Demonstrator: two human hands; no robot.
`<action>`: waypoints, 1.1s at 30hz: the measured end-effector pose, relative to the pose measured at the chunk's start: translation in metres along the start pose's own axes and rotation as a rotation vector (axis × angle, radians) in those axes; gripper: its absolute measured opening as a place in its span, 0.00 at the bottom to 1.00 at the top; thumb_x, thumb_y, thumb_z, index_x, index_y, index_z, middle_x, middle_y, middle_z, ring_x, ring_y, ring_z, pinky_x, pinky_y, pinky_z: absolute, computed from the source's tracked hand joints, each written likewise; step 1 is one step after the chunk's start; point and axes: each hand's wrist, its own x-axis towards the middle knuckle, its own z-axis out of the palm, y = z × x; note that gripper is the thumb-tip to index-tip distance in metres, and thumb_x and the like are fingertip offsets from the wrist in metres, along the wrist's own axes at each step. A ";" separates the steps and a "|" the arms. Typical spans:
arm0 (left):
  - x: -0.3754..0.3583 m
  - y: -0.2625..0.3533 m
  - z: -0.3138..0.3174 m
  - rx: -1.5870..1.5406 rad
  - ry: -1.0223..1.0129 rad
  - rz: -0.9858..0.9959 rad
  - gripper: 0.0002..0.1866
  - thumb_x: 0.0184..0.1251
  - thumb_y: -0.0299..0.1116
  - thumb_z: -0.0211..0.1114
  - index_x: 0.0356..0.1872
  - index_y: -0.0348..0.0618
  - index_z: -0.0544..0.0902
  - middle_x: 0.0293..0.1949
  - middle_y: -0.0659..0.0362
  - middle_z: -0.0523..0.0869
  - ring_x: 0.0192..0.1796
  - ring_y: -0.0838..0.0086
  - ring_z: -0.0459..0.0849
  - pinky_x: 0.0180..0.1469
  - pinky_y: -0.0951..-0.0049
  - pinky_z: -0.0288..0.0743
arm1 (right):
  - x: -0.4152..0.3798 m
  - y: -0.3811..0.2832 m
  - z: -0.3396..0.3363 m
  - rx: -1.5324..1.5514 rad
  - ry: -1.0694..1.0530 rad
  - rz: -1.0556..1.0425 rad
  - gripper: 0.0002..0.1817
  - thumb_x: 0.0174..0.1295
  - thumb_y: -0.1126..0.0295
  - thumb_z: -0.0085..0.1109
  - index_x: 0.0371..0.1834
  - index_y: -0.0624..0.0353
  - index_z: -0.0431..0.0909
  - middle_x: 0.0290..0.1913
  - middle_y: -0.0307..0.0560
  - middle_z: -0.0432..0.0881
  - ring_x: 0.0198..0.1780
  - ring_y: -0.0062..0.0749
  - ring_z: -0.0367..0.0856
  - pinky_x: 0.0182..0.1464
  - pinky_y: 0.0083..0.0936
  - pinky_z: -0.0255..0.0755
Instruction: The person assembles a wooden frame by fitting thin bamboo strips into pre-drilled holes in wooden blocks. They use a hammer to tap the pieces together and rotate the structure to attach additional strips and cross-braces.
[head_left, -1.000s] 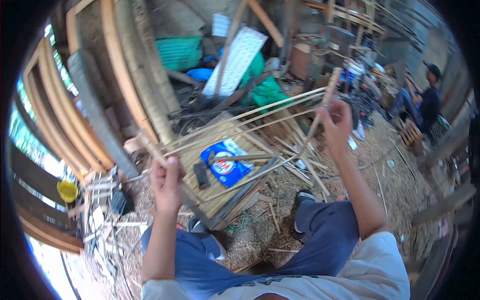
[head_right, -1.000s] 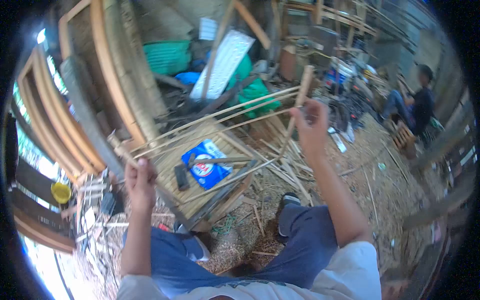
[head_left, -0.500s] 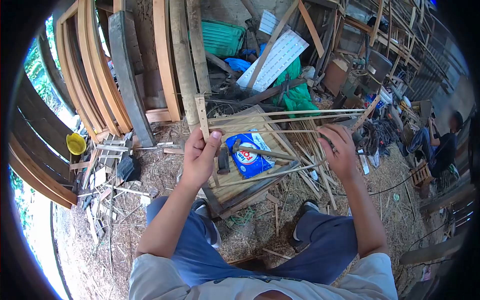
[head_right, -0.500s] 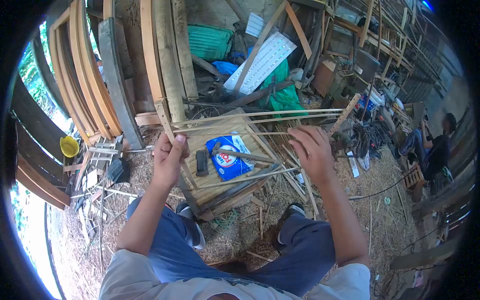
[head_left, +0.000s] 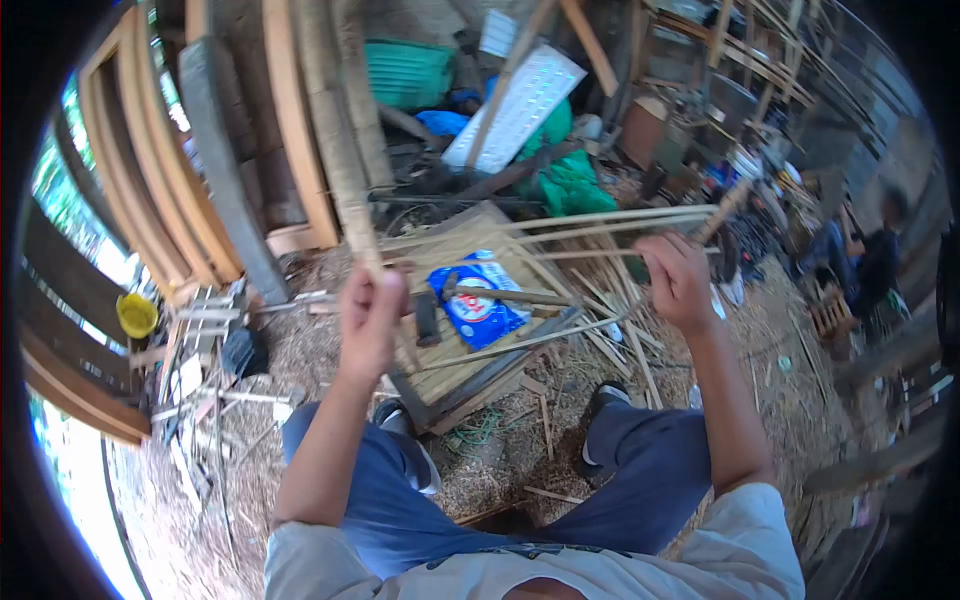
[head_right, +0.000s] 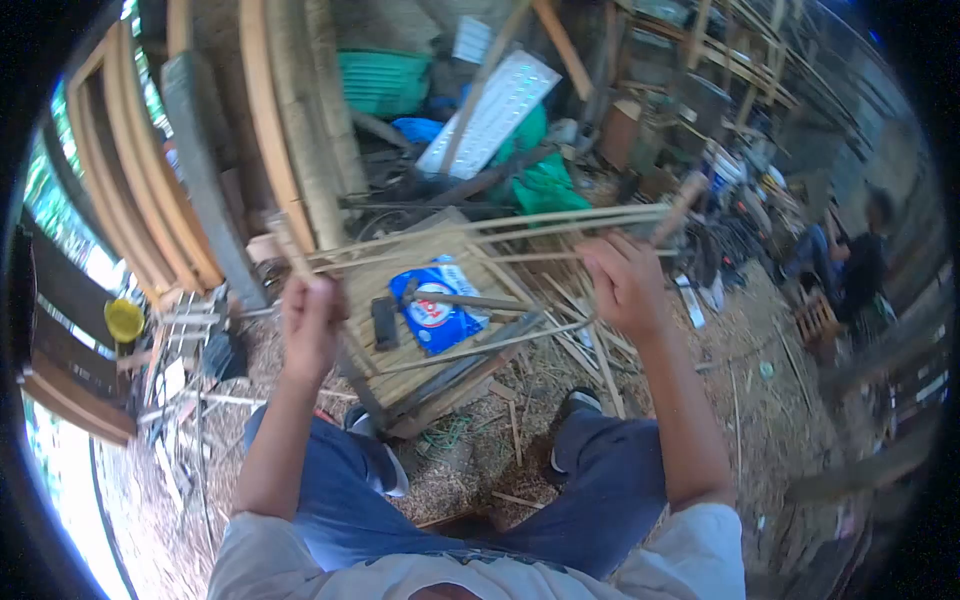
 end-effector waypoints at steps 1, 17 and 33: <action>0.002 0.002 0.002 0.030 0.062 -0.003 0.11 0.82 0.41 0.56 0.49 0.45 0.78 0.26 0.70 0.74 0.28 0.87 0.69 0.30 0.81 0.63 | -0.003 0.007 -0.005 0.002 0.043 -0.023 0.07 0.64 0.78 0.58 0.43 0.61 0.82 0.41 0.53 0.83 0.44 0.52 0.80 0.49 0.42 0.73; 0.006 0.007 0.015 -0.036 0.065 0.028 0.18 0.83 0.47 0.53 0.40 0.40 0.75 0.20 0.70 0.60 0.22 0.84 0.56 0.27 0.77 0.50 | -0.002 -0.017 -0.009 0.163 0.055 -0.247 0.19 0.49 0.83 0.55 0.46 0.59 0.81 0.43 0.48 0.80 0.47 0.47 0.76 0.52 0.40 0.72; 0.003 0.008 0.014 -0.055 0.018 0.023 0.18 0.83 0.46 0.53 0.41 0.40 0.75 0.21 0.70 0.59 0.24 0.83 0.56 0.28 0.76 0.51 | -0.002 -0.007 -0.004 0.169 0.086 -0.221 0.18 0.53 0.82 0.57 0.48 0.57 0.81 0.44 0.48 0.79 0.47 0.47 0.76 0.50 0.39 0.72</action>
